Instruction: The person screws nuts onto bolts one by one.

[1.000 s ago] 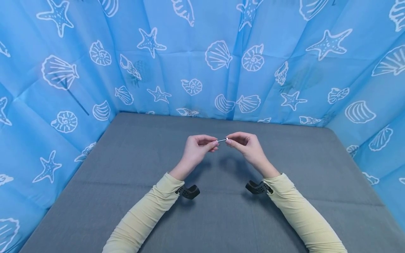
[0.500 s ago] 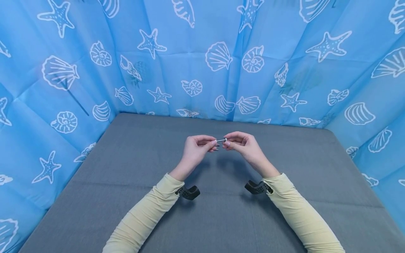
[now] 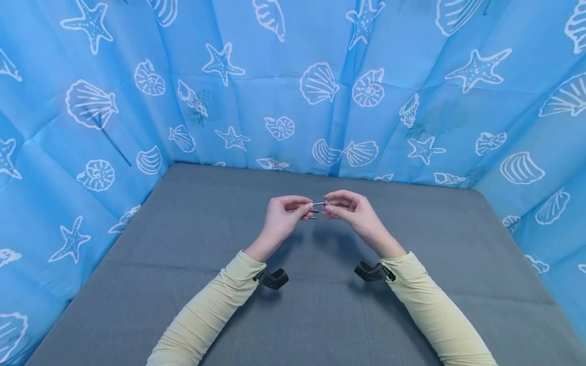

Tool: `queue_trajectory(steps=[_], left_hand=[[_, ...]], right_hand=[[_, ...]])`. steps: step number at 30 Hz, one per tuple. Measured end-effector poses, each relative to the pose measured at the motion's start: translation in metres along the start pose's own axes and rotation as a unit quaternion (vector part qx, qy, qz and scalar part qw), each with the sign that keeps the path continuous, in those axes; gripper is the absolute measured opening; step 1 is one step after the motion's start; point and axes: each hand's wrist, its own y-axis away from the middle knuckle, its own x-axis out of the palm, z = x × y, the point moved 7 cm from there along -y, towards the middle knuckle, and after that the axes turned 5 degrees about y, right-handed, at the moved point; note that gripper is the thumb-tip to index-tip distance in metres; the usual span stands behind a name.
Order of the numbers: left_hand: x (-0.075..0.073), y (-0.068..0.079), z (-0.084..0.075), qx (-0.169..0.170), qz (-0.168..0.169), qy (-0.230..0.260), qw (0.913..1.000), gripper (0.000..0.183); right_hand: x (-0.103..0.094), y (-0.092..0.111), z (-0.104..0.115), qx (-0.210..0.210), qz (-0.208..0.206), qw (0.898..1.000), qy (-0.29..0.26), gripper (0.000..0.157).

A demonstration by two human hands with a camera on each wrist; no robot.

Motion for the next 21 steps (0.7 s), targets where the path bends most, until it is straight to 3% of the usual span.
queue_trajectory(steps=[8,17,21], left_hand=[[0.0005,-0.0007,-0.0021,0.007,-0.004,-0.007,0.9999,0.015],[0.0008,-0.0027,-0.0016,0.012,-0.005,-0.019,0.9997,0.014],[0.0026,-0.0029,-0.0025,0.01,0.0,-0.018,0.9998,0.015]], right_hand=[[0.0007,-0.0013,-0.0017,0.035,-0.009,0.997,0.065,0.032],[-0.0011,0.0009,0.0041,-0.007,0.0,1.0,-0.004,0.037],[-0.0019,0.0012,0.0053,-0.003,-0.009,1.0,0.005,0.033]])
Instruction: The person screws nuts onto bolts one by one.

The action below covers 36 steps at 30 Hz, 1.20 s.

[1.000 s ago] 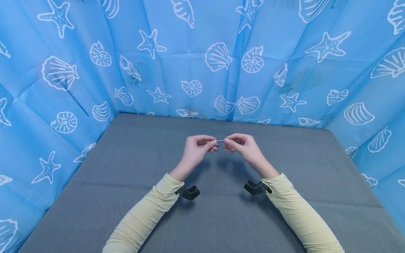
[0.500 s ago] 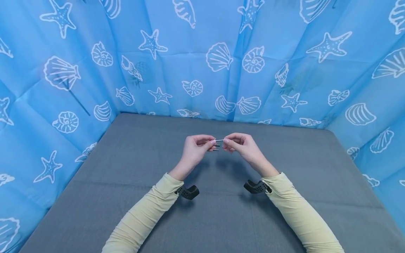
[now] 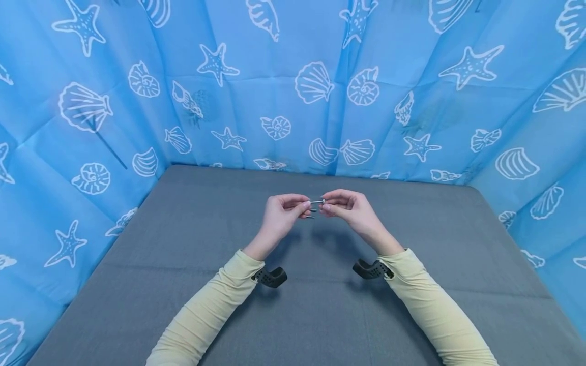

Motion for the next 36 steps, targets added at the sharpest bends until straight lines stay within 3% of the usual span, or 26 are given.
queue_trajectory(steps=[7,12,17,22,28,33,36], left_hand=[[0.002,-0.001,-0.005,0.007,0.006,-0.012,0.9999,0.016],[0.001,0.0,-0.001,0.002,0.0,-0.011,0.9999,0.014],[0.005,0.007,-0.018,0.0,0.01,-0.015,0.9998,0.015],[0.008,0.012,-0.025,-0.009,0.012,-0.031,0.9994,0.014],[0.009,0.014,-0.025,-0.013,0.009,-0.037,0.9992,0.013],[0.008,0.013,-0.022,-0.023,0.011,-0.04,0.9989,0.014],[0.007,0.008,-0.009,-0.032,0.012,-0.037,0.9987,0.015]], right_hand=[[-0.002,-0.002,-0.002,0.037,-0.022,0.996,0.079,0.035],[-0.002,0.0,-0.003,0.021,-0.01,0.998,0.061,0.031],[-0.001,0.001,-0.002,-0.003,0.0,0.999,0.042,0.028],[-0.002,0.001,-0.005,0.017,-0.003,0.997,0.073,0.026],[-0.001,0.001,-0.015,0.064,0.022,0.995,0.074,0.038],[-0.004,0.003,-0.015,0.039,0.019,0.998,0.034,0.034],[-0.005,0.003,-0.014,0.024,0.011,0.999,0.028,0.033]])
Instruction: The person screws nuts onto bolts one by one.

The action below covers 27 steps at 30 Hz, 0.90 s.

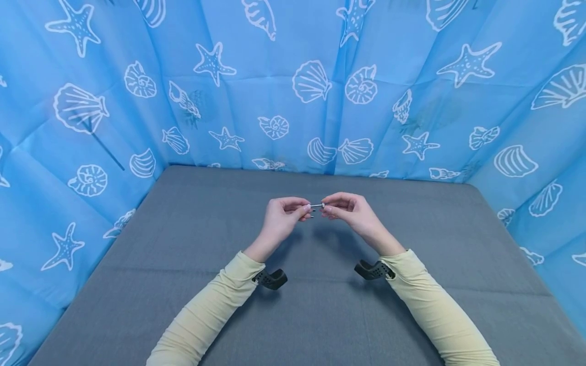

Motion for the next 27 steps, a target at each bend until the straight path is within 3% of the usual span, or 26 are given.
queue_trajectory(steps=[6,10,18,24,27], left_hand=[[-0.001,-0.009,0.019,0.001,-0.007,0.004,1.0,0.015],[-0.001,-0.011,0.021,0.01,-0.012,0.006,0.9999,0.012],[-0.003,-0.01,0.021,0.01,-0.017,0.011,0.9998,0.012],[-0.003,-0.009,0.023,0.004,-0.016,0.01,0.9998,0.012],[-0.003,-0.009,0.023,0.009,-0.017,0.013,0.9997,0.011]], right_hand=[[0.0,-0.003,-0.001,0.023,-0.01,0.999,0.037,0.032],[0.001,-0.004,-0.003,0.037,-0.001,0.999,0.04,0.037],[0.0,-0.002,0.0,0.0,-0.004,1.0,-0.005,0.033],[0.002,-0.003,-0.003,0.034,-0.014,0.999,0.039,0.031],[0.004,-0.003,-0.003,0.043,-0.011,0.998,0.035,0.032]])
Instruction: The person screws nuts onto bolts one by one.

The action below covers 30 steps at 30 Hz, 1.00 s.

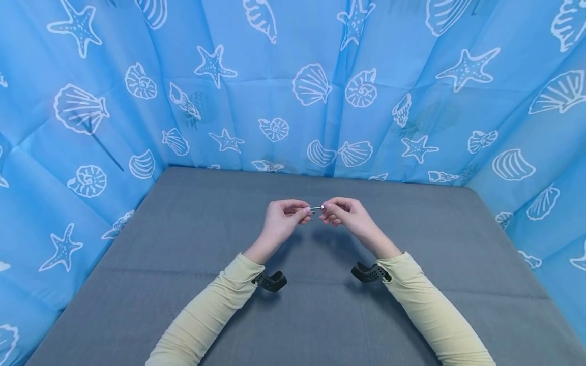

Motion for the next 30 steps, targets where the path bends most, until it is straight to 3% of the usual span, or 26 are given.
queue_trajectory(steps=[6,14,22,30], left_hand=[[0.0005,0.0007,-0.006,0.007,0.003,0.01,0.9999,0.011],[-0.001,0.0002,-0.0016,0.008,-0.001,0.004,1.0,0.013],[-0.0015,0.0009,-0.0026,0.01,0.001,0.012,0.9999,0.015],[-0.0025,0.0016,-0.0011,0.017,0.002,0.029,0.9994,0.017]], right_hand=[[-0.0004,0.001,0.0056,-0.018,-0.001,0.999,-0.037,0.026],[0.0046,0.0002,0.0008,0.011,0.017,0.999,-0.042,0.029],[0.0016,0.001,0.0038,-0.035,0.001,0.998,-0.061,0.026],[0.0038,0.0024,0.0018,-0.026,-0.002,0.997,-0.073,0.027]])
